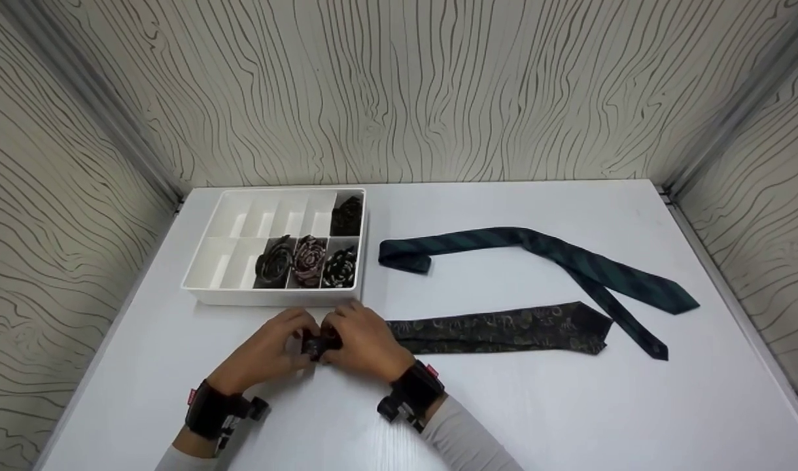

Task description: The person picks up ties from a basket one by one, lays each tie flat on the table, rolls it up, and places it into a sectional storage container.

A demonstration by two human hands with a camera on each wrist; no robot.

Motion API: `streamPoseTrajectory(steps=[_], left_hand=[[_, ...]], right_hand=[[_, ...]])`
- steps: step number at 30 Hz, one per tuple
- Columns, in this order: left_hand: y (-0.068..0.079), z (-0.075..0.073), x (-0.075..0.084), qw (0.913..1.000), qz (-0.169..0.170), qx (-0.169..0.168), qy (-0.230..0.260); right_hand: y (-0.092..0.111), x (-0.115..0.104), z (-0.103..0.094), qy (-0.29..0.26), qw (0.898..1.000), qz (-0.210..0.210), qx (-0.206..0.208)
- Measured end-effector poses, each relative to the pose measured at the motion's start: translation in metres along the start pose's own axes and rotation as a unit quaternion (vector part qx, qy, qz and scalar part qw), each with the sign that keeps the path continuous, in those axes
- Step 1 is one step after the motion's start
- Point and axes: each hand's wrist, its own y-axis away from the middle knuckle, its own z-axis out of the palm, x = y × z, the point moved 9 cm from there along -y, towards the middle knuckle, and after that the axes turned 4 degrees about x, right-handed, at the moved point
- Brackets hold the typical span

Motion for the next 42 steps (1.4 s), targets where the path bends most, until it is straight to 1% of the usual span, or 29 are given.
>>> streamPoseTrajectory(steps=[2, 4, 6, 8, 11, 13, 17, 20, 24, 27, 30, 34, 38, 42], left_hand=[[0.000, 0.002, 0.000, 0.9999, -0.006, 0.001, 0.014], [-0.001, 0.005, 0.001, 0.9998, -0.004, 0.004, 0.021], [-0.002, 0.007, 0.003, 0.9998, 0.003, 0.005, 0.018], [-0.002, 0.007, 0.006, 0.9998, 0.018, 0.006, 0.000], [-0.001, 0.005, 0.008, 0.9994, 0.025, 0.003, -0.026], [-0.001, 0.004, 0.009, 0.9992, 0.024, 0.004, -0.033], [-0.002, 0.005, 0.007, 0.9999, 0.007, 0.009, -0.013], [-0.003, 0.009, 0.008, 1.0000, 0.008, 0.006, -0.001], [-0.003, 0.011, 0.012, 0.9994, 0.028, 0.005, -0.021], [-0.003, 0.010, 0.012, 0.9991, 0.028, 0.013, -0.030], [-0.003, 0.013, 0.013, 0.9995, 0.024, 0.008, -0.017], [-0.004, 0.015, 0.013, 0.9998, 0.022, 0.003, -0.001], [-0.003, 0.007, 0.011, 0.9993, 0.019, 0.025, -0.018], [0.000, 0.004, 0.014, 0.9971, 0.026, 0.032, -0.064]], right_hand=[[0.002, 0.003, -0.001, -0.013, 1.000, 0.010, 0.006], [0.005, 0.007, -0.002, -0.029, 0.999, 0.018, 0.012], [0.008, 0.008, -0.003, -0.045, 0.999, 0.023, 0.013], [0.010, 0.008, -0.003, -0.050, 0.998, 0.021, 0.008], [0.011, 0.006, -0.003, -0.045, 0.999, 0.012, 0.001], [0.012, 0.007, -0.005, -0.037, 0.999, 0.008, 0.004], [0.013, 0.014, -0.007, -0.034, 0.999, 0.021, 0.018], [0.016, 0.020, -0.007, -0.044, 0.998, 0.033, 0.019], [0.017, 0.019, -0.007, -0.041, 0.999, 0.020, 0.016], [0.019, 0.019, -0.007, -0.021, 1.000, 0.009, 0.016], [0.021, 0.022, -0.006, -0.012, 1.000, 0.007, 0.009], [0.024, 0.028, -0.006, -0.028, 0.999, 0.019, -0.014], [0.029, 0.034, -0.006, -0.043, 0.997, 0.043, -0.037], [0.030, 0.030, -0.007, -0.042, 0.997, 0.049, -0.045]])
